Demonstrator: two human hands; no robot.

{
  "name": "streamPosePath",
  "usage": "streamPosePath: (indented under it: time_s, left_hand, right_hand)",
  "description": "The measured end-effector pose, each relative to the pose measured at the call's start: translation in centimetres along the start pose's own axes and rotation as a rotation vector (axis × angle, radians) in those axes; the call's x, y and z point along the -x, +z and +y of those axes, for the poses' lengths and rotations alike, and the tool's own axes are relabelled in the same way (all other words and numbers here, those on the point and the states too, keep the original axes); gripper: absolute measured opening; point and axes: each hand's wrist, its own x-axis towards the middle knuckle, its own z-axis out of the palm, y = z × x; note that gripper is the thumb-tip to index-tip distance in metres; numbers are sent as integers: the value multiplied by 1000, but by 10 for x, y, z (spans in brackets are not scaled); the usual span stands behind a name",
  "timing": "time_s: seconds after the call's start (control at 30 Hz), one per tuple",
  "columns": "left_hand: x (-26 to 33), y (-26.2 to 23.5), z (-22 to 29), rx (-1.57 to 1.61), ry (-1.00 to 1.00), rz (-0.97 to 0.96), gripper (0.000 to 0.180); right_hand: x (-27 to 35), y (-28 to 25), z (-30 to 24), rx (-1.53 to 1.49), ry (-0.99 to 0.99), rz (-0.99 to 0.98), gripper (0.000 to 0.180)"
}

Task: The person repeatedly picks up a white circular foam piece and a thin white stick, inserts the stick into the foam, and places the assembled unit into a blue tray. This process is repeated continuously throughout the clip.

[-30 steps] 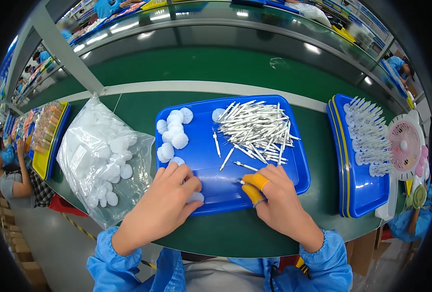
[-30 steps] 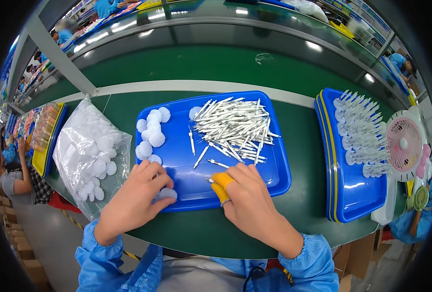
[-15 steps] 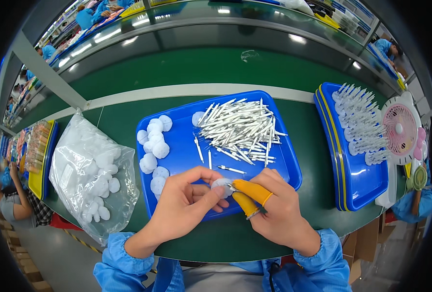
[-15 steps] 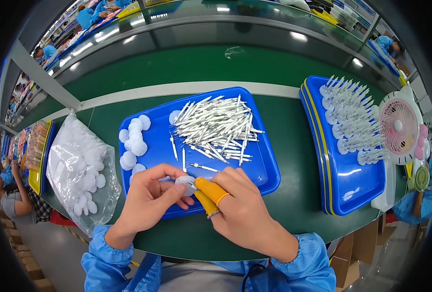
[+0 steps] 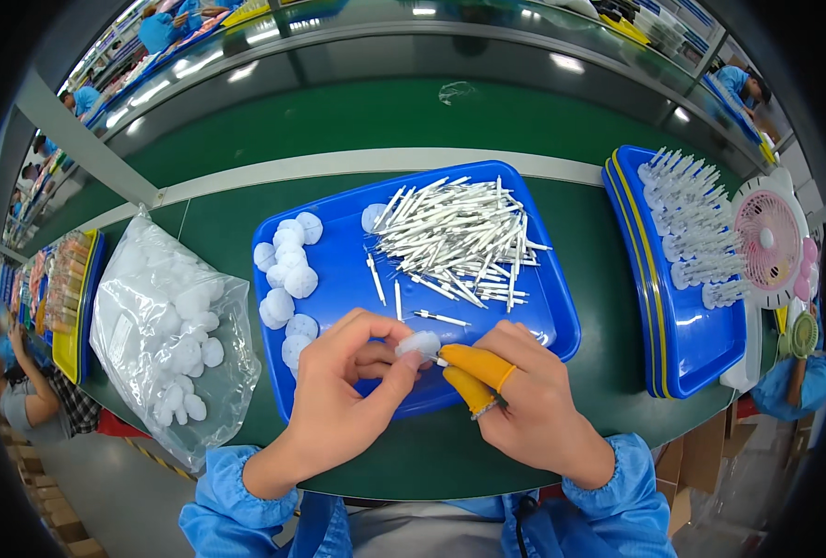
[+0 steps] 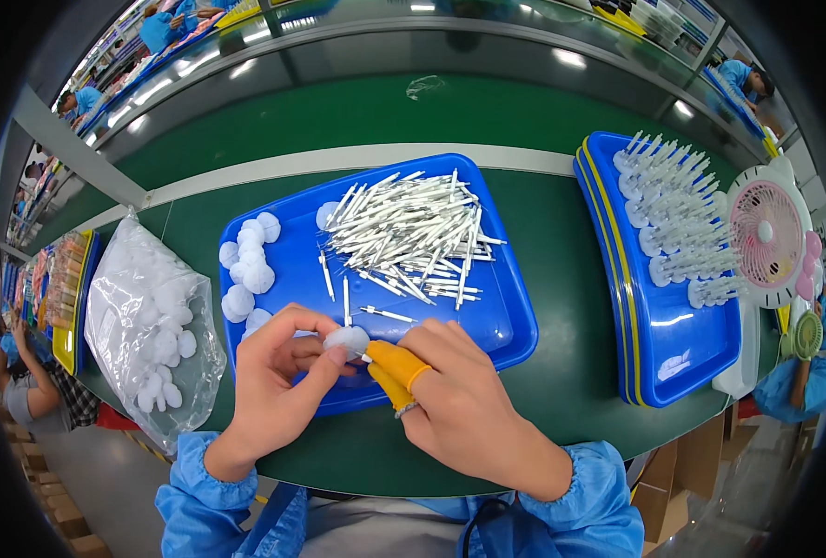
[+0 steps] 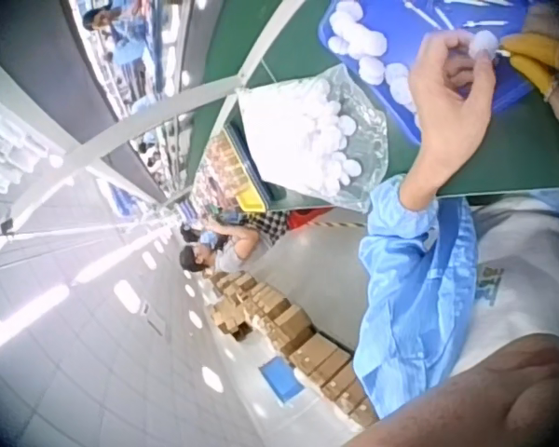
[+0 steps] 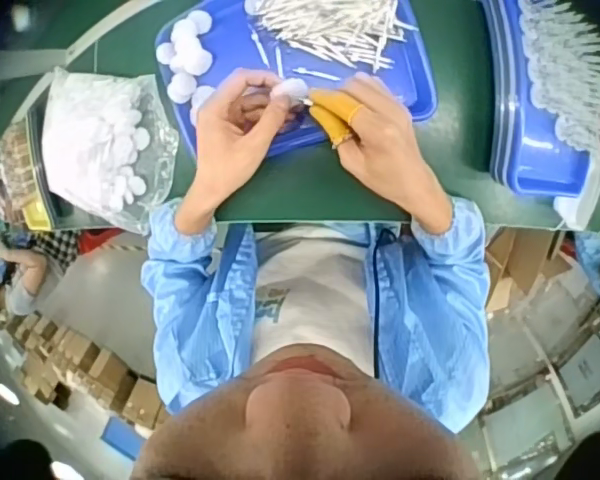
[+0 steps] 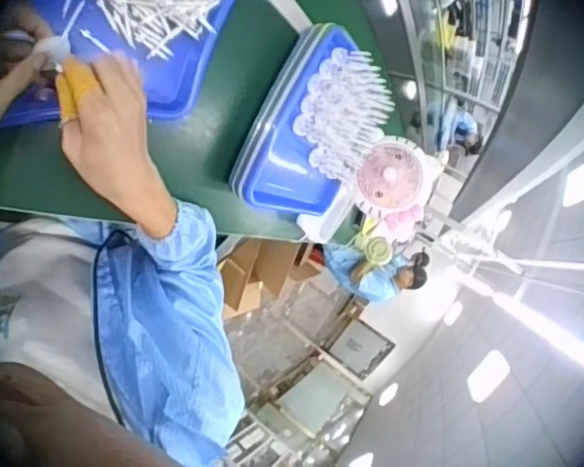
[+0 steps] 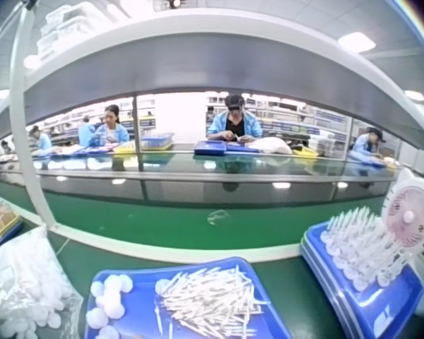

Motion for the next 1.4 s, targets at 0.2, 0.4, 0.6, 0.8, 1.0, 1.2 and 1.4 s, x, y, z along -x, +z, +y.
streamPosePath:
  time_s: [0.2,0.4,0.6,0.8,1.0,1.2,1.4]
  left_hand:
    - [2,2,2,-326,87,7,16]
    - [2,9,-6,-512,291,36,18]
    - [8,11,-8,-605,356,56,22]
    - [12,12,-14,-648,347,55,23]
    - [-4,-4,-10,-637,283,149,21]
    - [-5,-9,2,-566,131,156,16]
    - [-2,-8,2,-354,-12,20,12]
  right_hand:
    - [0,1,3,19,70,-1,41]
    - [1,13,1,11,48,-19,38]
    - [6,18,-5,-39,98,53,31]
    - [6,32,-8,-77,208,66,29]
    - [-22,14,13,126,186,34,18]
    - [-23,19,25,345,89,12,20]
    - [-14,1,-9,-145,221,8,36]
